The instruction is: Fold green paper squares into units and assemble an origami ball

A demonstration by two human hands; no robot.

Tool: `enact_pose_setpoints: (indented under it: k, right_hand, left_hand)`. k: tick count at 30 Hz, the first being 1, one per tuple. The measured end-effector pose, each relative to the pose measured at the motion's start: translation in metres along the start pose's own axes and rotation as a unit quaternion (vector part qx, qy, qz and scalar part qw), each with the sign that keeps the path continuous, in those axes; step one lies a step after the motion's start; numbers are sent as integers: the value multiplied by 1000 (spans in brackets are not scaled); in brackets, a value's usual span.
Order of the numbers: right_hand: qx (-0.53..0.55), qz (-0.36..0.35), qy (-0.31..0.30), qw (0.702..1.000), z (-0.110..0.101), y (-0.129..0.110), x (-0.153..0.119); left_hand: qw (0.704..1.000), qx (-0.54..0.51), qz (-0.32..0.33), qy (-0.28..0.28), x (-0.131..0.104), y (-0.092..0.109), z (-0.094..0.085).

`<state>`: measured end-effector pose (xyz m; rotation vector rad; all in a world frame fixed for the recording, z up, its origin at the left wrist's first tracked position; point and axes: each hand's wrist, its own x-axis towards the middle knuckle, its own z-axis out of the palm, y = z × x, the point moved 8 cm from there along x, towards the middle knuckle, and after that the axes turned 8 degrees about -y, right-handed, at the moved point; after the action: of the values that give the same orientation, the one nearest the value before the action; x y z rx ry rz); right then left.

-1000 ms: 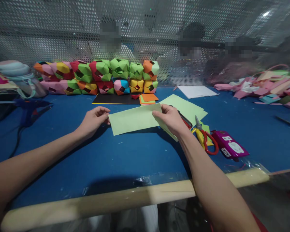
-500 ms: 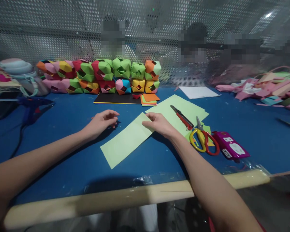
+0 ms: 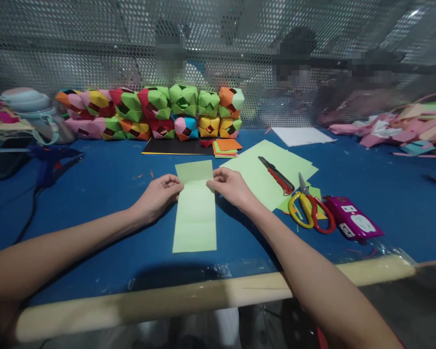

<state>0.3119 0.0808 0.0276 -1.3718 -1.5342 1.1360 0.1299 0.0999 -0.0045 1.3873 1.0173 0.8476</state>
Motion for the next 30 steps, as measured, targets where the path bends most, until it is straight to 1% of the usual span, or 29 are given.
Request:
enact_pose_setpoints:
  k: [2, 3, 4, 5, 7, 10, 12, 14, 16, 19, 22, 25, 27, 30]
  right_hand:
    - [27, 11, 19, 999, -4, 4, 1]
    - [34, 12, 23, 999, -5, 4, 1]
    - [37, 11, 21, 999, -7, 5, 1]
    - [37, 11, 13, 999, -7, 6, 2]
    - [19, 15, -18, 1000, -7, 8, 2]
    - [-43, 23, -70, 996, -2, 11, 3]
    - [-97, -5, -83, 992, 2, 8, 3]
    - [-149, -56, -83, 984, 5, 1, 2]
    - [-192, -108, -70, 973, 7, -4, 2]
    - [-235, -173, -39, 956, 9, -10, 0]
    - [-249, -217, -9, 944, 10, -13, -3]
    - [-247, -233, -4, 941, 12, -15, -6]
    - [-251, -234, -9, 939, 14, -14, -6]
    - [-263, -226, -3, 938, 12, -11, -3]
  left_hand:
    - [997, -44, -7, -57, -2, -2, 13]
    - [995, -54, -4, -80, -4, 0, 17]
    - [994, -57, 0, -91, -4, 1, 19]
    - [995, -54, 7, -88, -4, 3, 17]
    - [997, -39, 21, -61, -1, 7, 9]
    - [999, 14, 28, -20, 7, 9, -6]
    - [997, 72, 28, 3, 9, 10, -13]
    - [990, 135, 38, 20, 9, 14, -16]
    - [980, 190, 62, 22, 8, 19, -15]
    - [963, 251, 100, 3, 6, 26, -8]
    - [952, 287, 108, -14, 6, 25, -5]
    - [952, 287, 108, -23, 7, 21, -4]
    - [961, 255, 106, -18, 8, 20, -6]
    - [979, 179, 98, 22, 9, 21, -16]
